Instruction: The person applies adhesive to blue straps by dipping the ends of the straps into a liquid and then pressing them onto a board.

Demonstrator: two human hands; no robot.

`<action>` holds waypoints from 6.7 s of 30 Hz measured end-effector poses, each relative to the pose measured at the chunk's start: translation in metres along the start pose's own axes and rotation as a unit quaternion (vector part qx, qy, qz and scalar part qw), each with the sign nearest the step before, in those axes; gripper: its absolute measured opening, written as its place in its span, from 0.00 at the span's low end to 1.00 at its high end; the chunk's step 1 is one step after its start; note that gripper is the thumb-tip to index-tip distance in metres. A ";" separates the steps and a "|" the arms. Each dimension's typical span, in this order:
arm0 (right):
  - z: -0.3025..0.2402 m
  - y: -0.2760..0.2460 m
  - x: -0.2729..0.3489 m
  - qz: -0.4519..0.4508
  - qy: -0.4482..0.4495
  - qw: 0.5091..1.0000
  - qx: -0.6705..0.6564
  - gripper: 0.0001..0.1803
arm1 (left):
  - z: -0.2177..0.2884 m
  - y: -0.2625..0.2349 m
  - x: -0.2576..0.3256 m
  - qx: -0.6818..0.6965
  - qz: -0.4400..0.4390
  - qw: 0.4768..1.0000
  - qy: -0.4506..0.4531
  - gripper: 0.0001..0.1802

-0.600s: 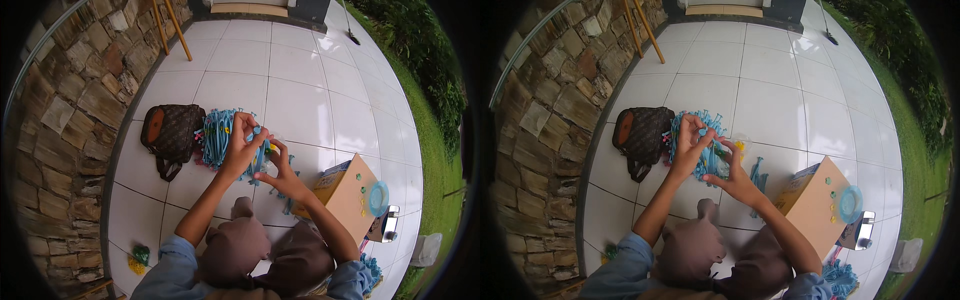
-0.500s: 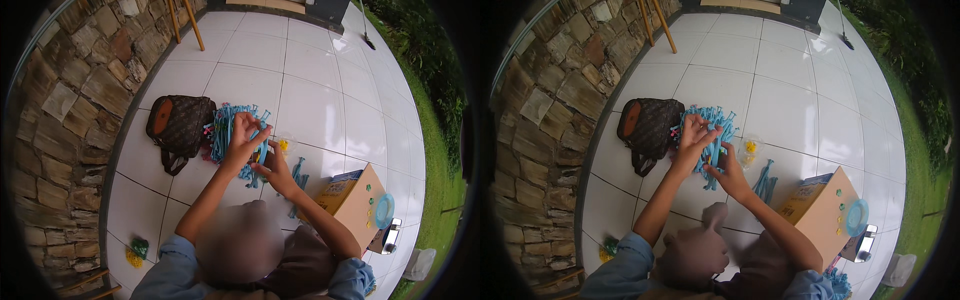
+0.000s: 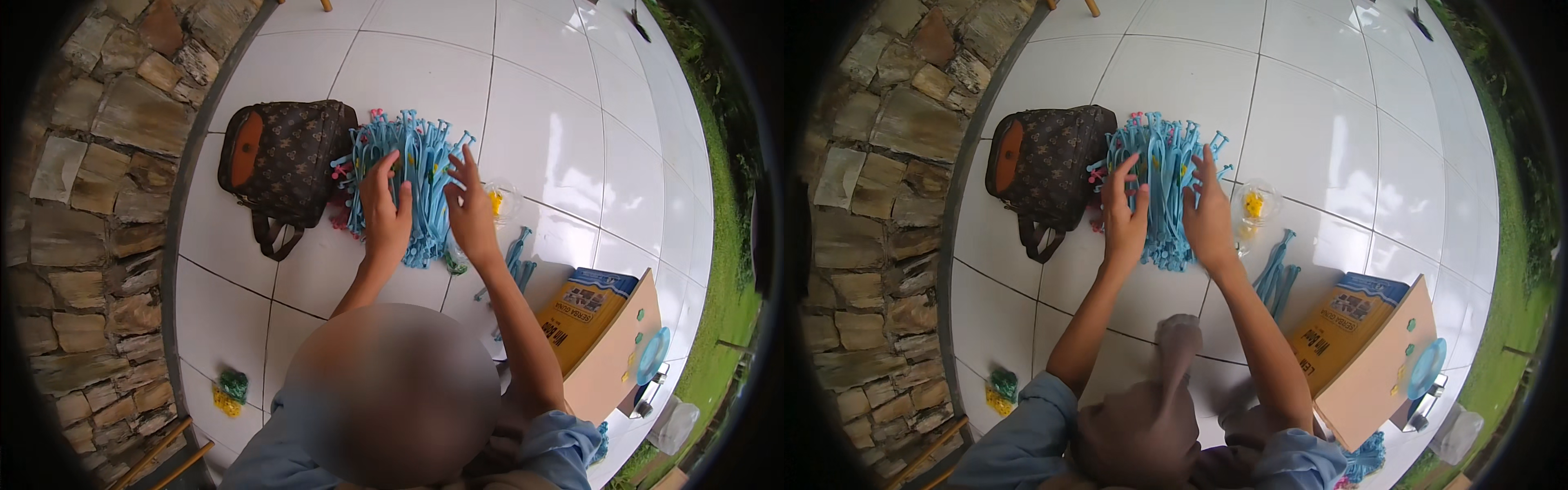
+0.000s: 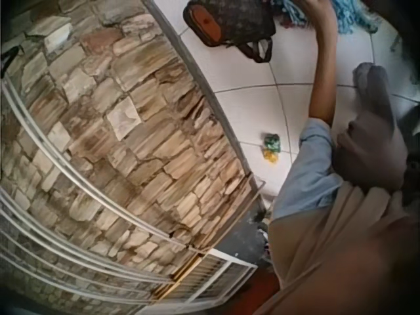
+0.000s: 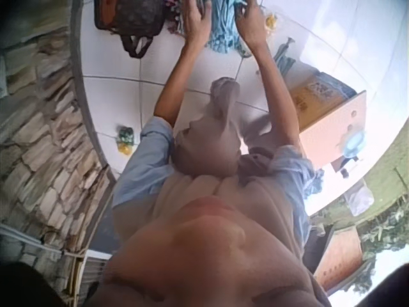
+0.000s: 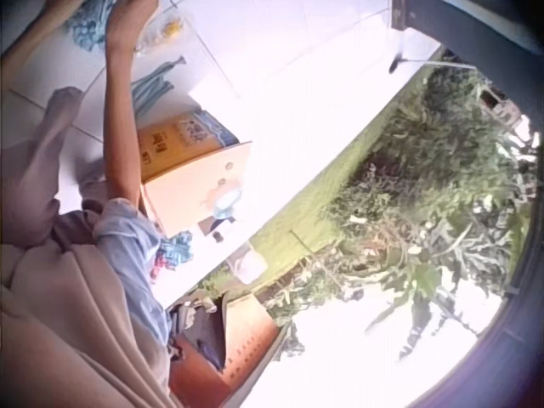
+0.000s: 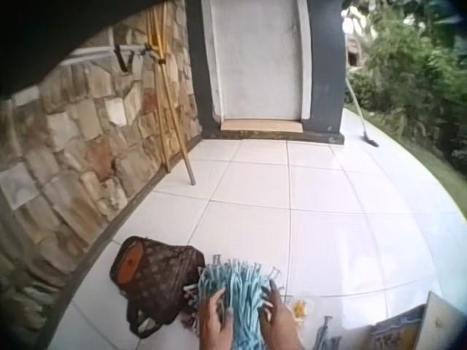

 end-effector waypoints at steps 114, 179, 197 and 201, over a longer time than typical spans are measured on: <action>-0.119 -0.347 0.345 0.467 -0.032 0.863 -0.190 0.32 | 0.352 0.025 0.069 0.341 -0.335 0.871 0.115 0.20; -0.087 -0.321 0.307 0.166 0.031 0.937 -0.307 0.35 | 0.394 0.029 0.040 0.446 -0.487 0.751 0.009 0.15; 0.053 -0.384 0.297 0.463 0.057 0.867 -0.174 0.23 | 0.299 0.177 0.118 0.404 -0.600 0.677 -0.137 0.18; 0.074 -0.369 0.310 0.458 0.171 0.868 0.093 0.20 | 0.293 0.200 0.128 0.467 -0.516 0.687 -0.210 0.17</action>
Point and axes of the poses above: each hand's wrist, its own x-axis away from the middle knuckle, its own y-axis out of the palm, z = x × y, the point moved 6 cm from there along -x, towards the middle knuckle, and after that the axes turned 12 degrees about y, right-handed, at the moved point
